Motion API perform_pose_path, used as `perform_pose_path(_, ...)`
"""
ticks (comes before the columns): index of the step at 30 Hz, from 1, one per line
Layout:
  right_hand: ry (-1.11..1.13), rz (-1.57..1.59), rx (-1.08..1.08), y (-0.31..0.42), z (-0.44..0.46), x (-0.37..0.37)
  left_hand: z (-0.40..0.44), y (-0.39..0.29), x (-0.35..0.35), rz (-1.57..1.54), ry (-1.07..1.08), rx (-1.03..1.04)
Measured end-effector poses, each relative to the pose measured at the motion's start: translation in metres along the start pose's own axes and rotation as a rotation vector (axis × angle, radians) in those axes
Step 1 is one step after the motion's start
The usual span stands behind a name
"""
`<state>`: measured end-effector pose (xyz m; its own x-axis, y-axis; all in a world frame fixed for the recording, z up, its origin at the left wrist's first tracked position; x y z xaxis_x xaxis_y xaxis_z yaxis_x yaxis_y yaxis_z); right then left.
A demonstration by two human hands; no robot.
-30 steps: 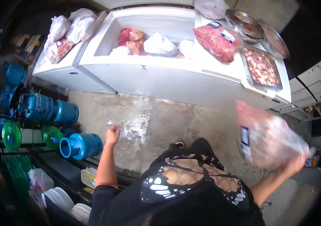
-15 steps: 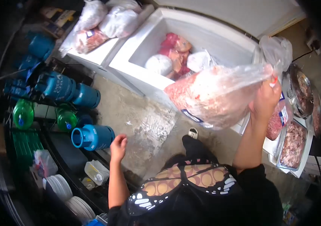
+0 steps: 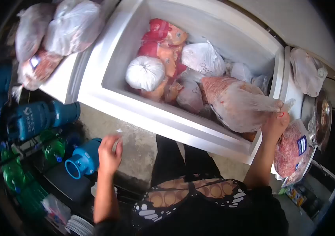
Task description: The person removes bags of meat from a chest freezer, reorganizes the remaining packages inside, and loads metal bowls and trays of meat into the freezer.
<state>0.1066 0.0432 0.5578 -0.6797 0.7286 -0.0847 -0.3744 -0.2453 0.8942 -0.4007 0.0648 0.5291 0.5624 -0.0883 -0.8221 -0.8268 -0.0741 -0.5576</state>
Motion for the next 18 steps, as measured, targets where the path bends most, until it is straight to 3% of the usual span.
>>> perform_pose_path(3,-0.030,-0.181,0.022,-0.019,-0.003,-0.001,0.101,-0.065,0.059,0.063,0.346,0.227)
perform_pose_path(5,-0.147,-0.138,0.048,-0.043,-0.012,-0.009,0.144,-0.095,0.116,0.155,0.526,0.462)
perform_pose_path(7,-0.232,-0.148,0.063,-0.067,-0.025,-0.021,0.166,-0.106,0.186,0.297,0.827,0.564)
perform_pose_path(10,-0.312,-0.208,0.096,-0.092,-0.040,-0.037,0.180,-0.067,0.321,0.525,1.033,0.700)
perform_pose_path(12,-0.385,-0.196,0.143,-0.104,-0.048,-0.040,0.174,-0.064,0.387,0.695,1.207,0.621)
perform_pose_path(15,-0.419,-0.155,0.123,-0.124,-0.066,-0.056,0.179,-0.031,0.502,0.687,1.199,0.572)
perform_pose_path(18,-0.439,-0.188,0.131,-0.136,-0.078,-0.065,0.205,-0.027,0.581,0.442,1.056,0.328)
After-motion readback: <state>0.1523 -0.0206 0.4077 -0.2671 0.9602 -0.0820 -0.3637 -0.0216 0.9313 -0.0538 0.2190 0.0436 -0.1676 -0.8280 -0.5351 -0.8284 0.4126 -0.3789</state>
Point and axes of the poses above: each hand's wrist, its own z-axis towards the middle knuckle, its own x-axis out of the palm, y = z × x, the point moved 9 cm from there along z, towards the middle knuckle, and after that the axes turned 14 degrees about -x, right-handed, at the moved point
